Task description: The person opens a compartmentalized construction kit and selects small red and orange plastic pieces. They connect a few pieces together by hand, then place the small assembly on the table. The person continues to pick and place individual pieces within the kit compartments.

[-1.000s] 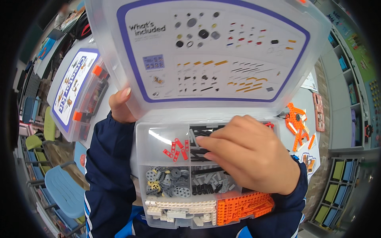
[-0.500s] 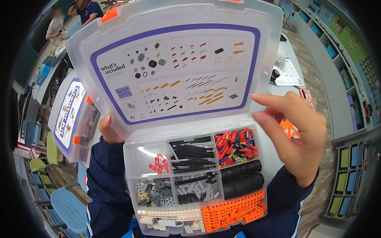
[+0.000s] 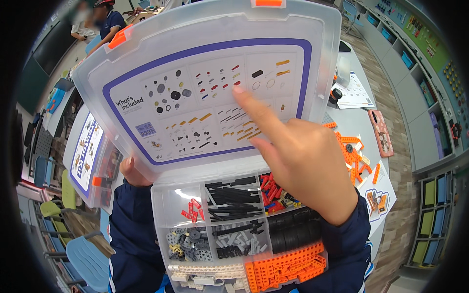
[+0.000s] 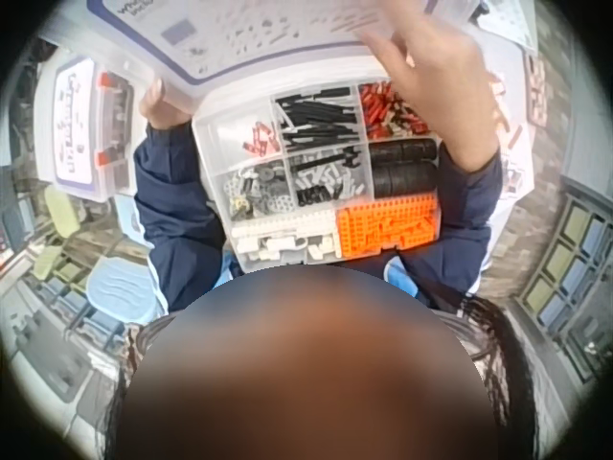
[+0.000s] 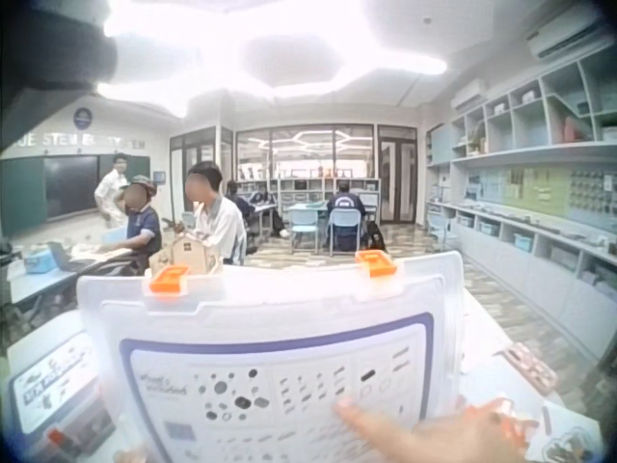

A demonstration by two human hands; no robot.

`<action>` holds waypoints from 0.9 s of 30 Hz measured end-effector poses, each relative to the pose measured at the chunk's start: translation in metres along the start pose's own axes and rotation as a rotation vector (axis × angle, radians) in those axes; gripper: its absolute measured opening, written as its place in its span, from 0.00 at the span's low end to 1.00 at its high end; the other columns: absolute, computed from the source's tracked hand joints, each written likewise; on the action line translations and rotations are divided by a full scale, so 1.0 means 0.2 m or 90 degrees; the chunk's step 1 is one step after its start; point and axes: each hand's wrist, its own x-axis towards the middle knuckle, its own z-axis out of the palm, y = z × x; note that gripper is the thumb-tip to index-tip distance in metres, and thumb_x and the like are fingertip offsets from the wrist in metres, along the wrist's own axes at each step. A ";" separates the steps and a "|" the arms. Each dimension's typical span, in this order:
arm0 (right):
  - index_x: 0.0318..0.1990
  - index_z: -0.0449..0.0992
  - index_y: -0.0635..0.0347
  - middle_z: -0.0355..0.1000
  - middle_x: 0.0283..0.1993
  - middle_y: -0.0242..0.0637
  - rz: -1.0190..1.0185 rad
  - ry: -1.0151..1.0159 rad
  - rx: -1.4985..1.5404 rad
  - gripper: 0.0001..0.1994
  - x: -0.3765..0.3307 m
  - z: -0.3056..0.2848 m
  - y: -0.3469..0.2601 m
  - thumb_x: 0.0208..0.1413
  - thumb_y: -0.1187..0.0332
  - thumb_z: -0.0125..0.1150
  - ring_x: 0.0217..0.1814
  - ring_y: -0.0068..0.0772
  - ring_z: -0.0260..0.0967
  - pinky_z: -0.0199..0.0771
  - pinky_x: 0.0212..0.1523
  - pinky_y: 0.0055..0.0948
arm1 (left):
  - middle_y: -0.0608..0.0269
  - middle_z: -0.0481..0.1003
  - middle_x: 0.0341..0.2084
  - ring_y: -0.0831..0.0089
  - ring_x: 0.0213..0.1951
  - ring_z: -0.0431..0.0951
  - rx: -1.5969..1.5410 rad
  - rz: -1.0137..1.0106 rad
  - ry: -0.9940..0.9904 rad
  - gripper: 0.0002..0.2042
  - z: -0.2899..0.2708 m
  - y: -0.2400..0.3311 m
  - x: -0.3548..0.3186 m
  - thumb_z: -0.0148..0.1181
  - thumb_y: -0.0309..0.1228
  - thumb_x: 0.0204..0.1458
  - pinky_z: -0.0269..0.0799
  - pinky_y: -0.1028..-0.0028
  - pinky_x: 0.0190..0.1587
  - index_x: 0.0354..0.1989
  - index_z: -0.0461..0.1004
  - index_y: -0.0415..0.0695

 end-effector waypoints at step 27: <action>0.69 0.71 0.52 0.60 0.17 0.34 -0.099 0.039 -0.120 0.36 -0.02 0.06 -0.02 0.48 0.77 0.70 0.18 0.35 0.60 0.62 0.23 0.36 | 0.42 0.64 0.65 0.44 0.66 0.67 -0.011 0.032 0.009 0.52 -0.03 -0.02 -0.01 0.71 0.46 0.38 0.66 0.47 0.65 0.73 0.53 0.38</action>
